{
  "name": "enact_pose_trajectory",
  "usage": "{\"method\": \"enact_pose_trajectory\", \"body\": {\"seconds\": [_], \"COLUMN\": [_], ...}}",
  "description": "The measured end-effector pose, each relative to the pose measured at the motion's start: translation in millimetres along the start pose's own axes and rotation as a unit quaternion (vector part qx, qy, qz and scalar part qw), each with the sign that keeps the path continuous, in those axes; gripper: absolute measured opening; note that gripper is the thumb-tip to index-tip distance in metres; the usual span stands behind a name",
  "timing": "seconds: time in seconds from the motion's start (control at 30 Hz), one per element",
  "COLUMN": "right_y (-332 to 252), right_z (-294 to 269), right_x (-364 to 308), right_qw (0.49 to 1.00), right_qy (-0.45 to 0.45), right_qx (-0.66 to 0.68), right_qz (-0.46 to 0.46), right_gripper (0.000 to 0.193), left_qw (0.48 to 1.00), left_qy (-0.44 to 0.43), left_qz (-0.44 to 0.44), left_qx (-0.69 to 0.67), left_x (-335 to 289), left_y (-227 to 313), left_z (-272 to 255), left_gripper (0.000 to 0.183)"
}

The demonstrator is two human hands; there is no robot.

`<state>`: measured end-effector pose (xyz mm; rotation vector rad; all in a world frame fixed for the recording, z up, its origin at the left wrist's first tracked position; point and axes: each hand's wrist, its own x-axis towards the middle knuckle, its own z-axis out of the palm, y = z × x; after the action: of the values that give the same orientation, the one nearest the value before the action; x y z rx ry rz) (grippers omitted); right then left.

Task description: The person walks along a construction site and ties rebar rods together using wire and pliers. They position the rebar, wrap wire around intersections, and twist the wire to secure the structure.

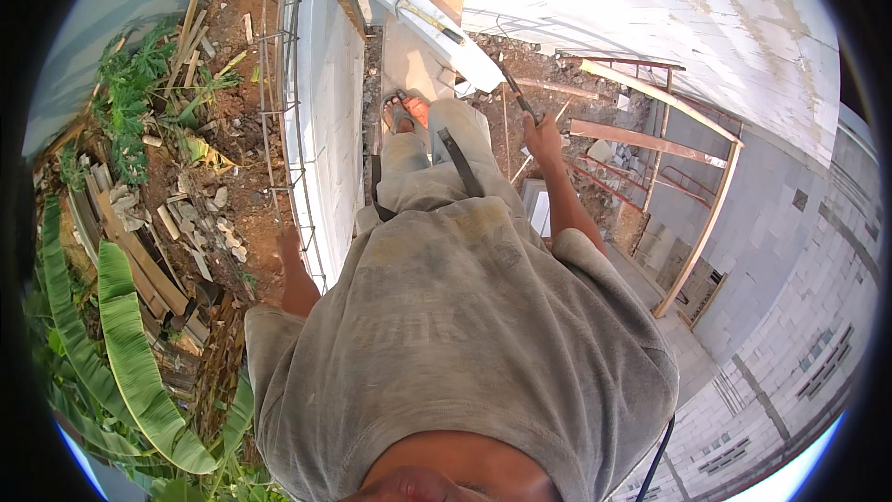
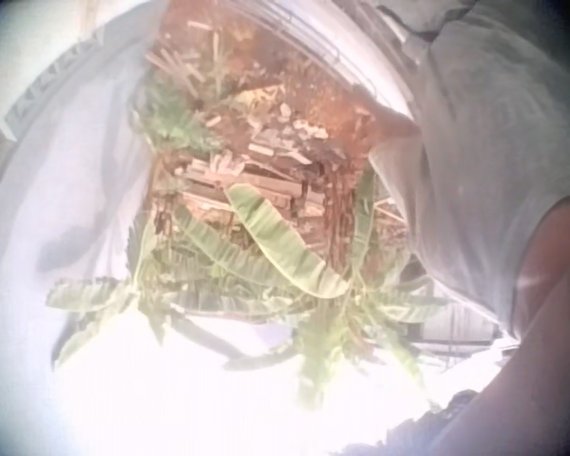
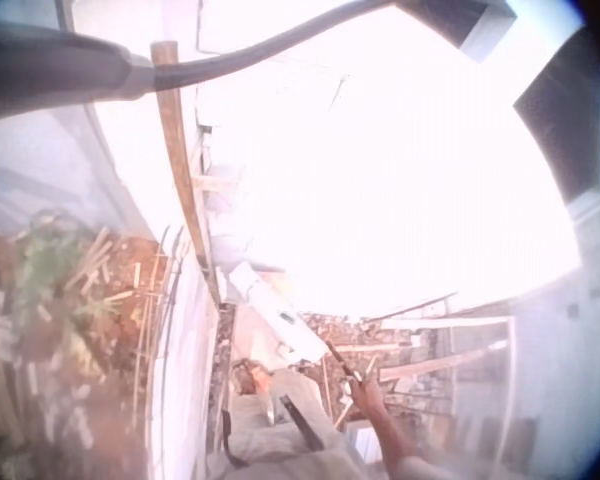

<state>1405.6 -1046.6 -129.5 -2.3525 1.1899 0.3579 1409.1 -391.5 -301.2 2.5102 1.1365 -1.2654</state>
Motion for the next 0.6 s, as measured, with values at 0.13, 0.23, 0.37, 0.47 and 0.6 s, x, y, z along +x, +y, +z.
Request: {"method": "enact_pose_trajectory", "body": {"seconds": [0.13,0.23,0.37,0.47,0.6], "right_y": [-28,-61,-86,-104,-101], "right_z": [3,-5,-9,-26,-30], "right_x": [20,24,53,61,69], "right_qw": [0.999,0.996,0.99,0.994,0.993], "right_qy": [-0.023,-0.032,-0.022,-0.012,0.006], "right_qx": [-0.014,-0.02,-0.05,-0.037,-0.019], "right_qz": [-0.046,-0.078,-0.133,-0.106,-0.115], "right_gripper": [0.055,0.058,0.058,0.059,0.062], "left_qw": [0.998,1.0,0.998,0.997,0.998], "left_qy": [0.009,-0.013,0.01,0.077,0.041], "left_qz": [0.034,0.01,0.01,-0.002,-0.006], "left_qx": [-0.047,-0.004,0.061,0.002,-0.044], "left_x": [-32,-39,-68,-76,-102], "left_y": [2,-8,8,23,31], "left_z": [-10,-9,-20,-30,-49], "left_gripper": [0.089,0.102,0.111,0.122,0.128]}}
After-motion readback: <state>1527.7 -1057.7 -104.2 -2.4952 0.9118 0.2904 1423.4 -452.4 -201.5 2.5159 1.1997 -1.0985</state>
